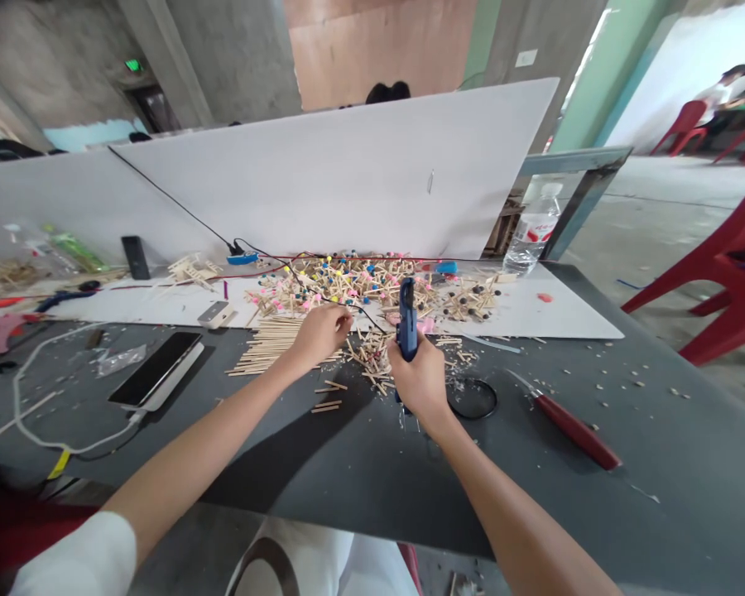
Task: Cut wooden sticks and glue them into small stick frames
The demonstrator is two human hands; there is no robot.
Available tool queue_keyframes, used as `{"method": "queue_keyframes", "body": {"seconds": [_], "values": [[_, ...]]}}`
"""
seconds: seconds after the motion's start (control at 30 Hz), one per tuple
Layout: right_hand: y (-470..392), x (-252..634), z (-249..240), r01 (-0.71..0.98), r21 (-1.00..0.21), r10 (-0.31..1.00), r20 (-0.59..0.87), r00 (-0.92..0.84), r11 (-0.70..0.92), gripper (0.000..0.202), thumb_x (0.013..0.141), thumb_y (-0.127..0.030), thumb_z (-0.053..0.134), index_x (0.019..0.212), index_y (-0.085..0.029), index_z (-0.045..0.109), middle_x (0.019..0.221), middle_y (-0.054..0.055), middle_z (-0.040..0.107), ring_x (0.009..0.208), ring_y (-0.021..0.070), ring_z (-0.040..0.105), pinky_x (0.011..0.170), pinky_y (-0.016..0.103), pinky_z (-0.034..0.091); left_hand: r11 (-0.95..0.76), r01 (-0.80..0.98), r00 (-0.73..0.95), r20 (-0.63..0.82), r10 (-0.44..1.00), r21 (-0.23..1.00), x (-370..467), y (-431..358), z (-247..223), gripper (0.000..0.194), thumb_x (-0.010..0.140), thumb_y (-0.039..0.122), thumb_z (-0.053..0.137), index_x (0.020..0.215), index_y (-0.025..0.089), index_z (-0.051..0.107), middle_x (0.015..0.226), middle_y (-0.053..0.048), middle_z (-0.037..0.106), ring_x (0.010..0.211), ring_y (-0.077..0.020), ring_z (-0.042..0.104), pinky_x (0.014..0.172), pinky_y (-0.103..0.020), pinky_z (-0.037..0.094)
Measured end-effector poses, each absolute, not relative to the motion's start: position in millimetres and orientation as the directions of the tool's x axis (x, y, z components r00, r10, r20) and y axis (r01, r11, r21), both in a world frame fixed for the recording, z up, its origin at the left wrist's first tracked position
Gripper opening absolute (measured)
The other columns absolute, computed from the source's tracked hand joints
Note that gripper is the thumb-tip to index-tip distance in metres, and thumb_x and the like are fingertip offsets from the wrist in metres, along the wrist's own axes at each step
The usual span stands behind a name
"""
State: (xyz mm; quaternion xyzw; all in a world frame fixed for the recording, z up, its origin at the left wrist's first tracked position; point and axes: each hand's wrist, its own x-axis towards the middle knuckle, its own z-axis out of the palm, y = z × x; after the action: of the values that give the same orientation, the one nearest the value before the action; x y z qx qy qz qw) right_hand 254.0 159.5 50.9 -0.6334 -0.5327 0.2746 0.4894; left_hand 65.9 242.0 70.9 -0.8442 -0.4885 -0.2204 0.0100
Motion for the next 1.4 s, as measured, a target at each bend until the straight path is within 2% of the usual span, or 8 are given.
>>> {"method": "queue_keyframes", "body": {"seconds": [0.33, 0.47, 0.6, 0.8, 0.9, 1.07, 1.27, 1.4], "values": [[165.6, 255.6, 44.2, 0.365, -0.927, 0.948, 0.191, 0.255, 0.089, 0.033, 0.084, -0.043, 0.055, 0.097, -0.014, 0.066, 0.058, 0.002, 0.062, 0.045, 0.0164, 0.056, 0.046, 0.025, 0.04, -0.424, 0.906, 0.406, 0.277, 0.871, 0.006, 113.9, 337.0, 72.6, 0.023, 0.092, 0.022, 0.049, 0.094, 0.01, 0.069, 0.106, -0.015, 0.064, 0.103, -0.0247, 0.057, 0.087, -0.033, 0.045], [164.4, 255.9, 45.0, 0.324, -0.94, 0.949, 0.197, 0.246, 0.111, 0.036, 0.084, -0.044, 0.056, 0.1, -0.014, 0.065, 0.059, 0.001, 0.062, 0.046, 0.0163, 0.056, 0.045, 0.025, 0.039, -0.426, 0.905, 0.413, 0.261, 0.873, -0.007, 122.5, 340.0, 67.4, 0.022, 0.09, 0.011, 0.048, 0.097, 0.008, 0.068, 0.108, -0.018, 0.063, 0.105, -0.0247, 0.057, 0.089, -0.033, 0.044], [163.5, 256.4, 45.7, 0.307, -0.945, 0.936, 0.207, 0.284, 0.115, 0.035, 0.083, -0.046, 0.057, 0.093, -0.014, 0.065, 0.057, 0.002, 0.062, 0.047, 0.0171, 0.056, 0.045, 0.025, 0.039, -0.404, 0.915, 0.383, 0.31, 0.87, 0.001, 110.2, 328.8, 81.6, 0.027, 0.094, 0.015, 0.042, 0.098, 0.009, 0.068, 0.108, -0.016, 0.062, 0.103, -0.0241, 0.057, 0.087, -0.032, 0.043], [160.1, 257.2, 50.1, 0.446, -0.881, 0.887, 0.323, 0.33, 0.155, 0.032, 0.082, -0.044, 0.057, 0.091, -0.014, 0.066, 0.061, 0.004, 0.065, 0.051, 0.0179, 0.057, 0.052, 0.027, 0.042, -0.454, 0.89, 0.4, 0.404, 0.823, 0.044, 63.6, 258.9, 96.4, 0.033, 0.09, 0.008, 0.039, 0.1, 0.016, 0.069, 0.094, -0.009, 0.066, 0.089, -0.0211, 0.061, 0.081, -0.031, 0.045], [159.3, 256.6, 50.2, 0.621, -0.753, 0.864, 0.444, 0.236, 0.217, 0.029, 0.084, -0.039, 0.055, 0.098, -0.015, 0.066, 0.073, 0.006, 0.069, 0.06, 0.0202, 0.061, 0.061, 0.029, 0.045, -0.573, 0.82, 0.53, 0.349, 0.772, 0.022, 46.8, 218.3, 87.6, 0.032, 0.088, 0.007, 0.042, 0.101, 0.016, 0.07, 0.091, -0.009, 0.066, 0.084, -0.0196, 0.061, 0.075, -0.029, 0.046], [162.1, 248.8, 37.7, 0.791, -0.51, 0.85, 0.526, -0.025, 0.338, 0.029, 0.084, -0.034, 0.056, 0.107, -0.017, 0.063, 0.094, 0.011, 0.069, 0.079, 0.0247, 0.064, 0.071, 0.032, 0.045, -0.714, 0.638, 0.554, 0.472, 0.685, 0.288, 35.6, 192.3, 68.9, 0.026, 0.096, 0.021, 0.043, 0.094, 0.017, 0.069, 0.087, -0.007, 0.067, 0.074, -0.0147, 0.061, 0.068, -0.025, 0.045], [159.1, 235.0, 28.3, 0.781, -0.481, 0.84, 0.533, -0.099, 0.398, 0.022, 0.084, -0.031, 0.056, 0.098, -0.016, 0.064, 0.095, 0.011, 0.065, 0.084, 0.0242, 0.062, 0.076, 0.033, 0.046, -0.742, 0.562, 0.566, 0.483, 0.668, 0.367, 24.4, 189.4, 62.3, 0.027, 0.096, 0.026, 0.044, 0.087, 0.016, 0.068, 0.081, -0.008, 0.066, 0.072, -0.0148, 0.059, 0.068, -0.025, 0.042], [153.9, 230.9, 36.0, 0.727, -0.568, 0.885, 0.449, -0.122, 0.387, 0.017, 0.083, -0.03, 0.057, 0.091, -0.017, 0.065, 0.084, 0.006, 0.067, 0.076, 0.0211, 0.062, 0.071, 0.029, 0.045, -0.745, 0.562, 0.575, 0.479, 0.664, 0.359, 22.5, 181.6, 64.2, 0.034, 0.097, 0.031, 0.041, 0.076, 0.017, 0.064, 0.071, -0.005, 0.061, 0.066, -0.0135, 0.055, 0.064, -0.025, 0.038]]}}
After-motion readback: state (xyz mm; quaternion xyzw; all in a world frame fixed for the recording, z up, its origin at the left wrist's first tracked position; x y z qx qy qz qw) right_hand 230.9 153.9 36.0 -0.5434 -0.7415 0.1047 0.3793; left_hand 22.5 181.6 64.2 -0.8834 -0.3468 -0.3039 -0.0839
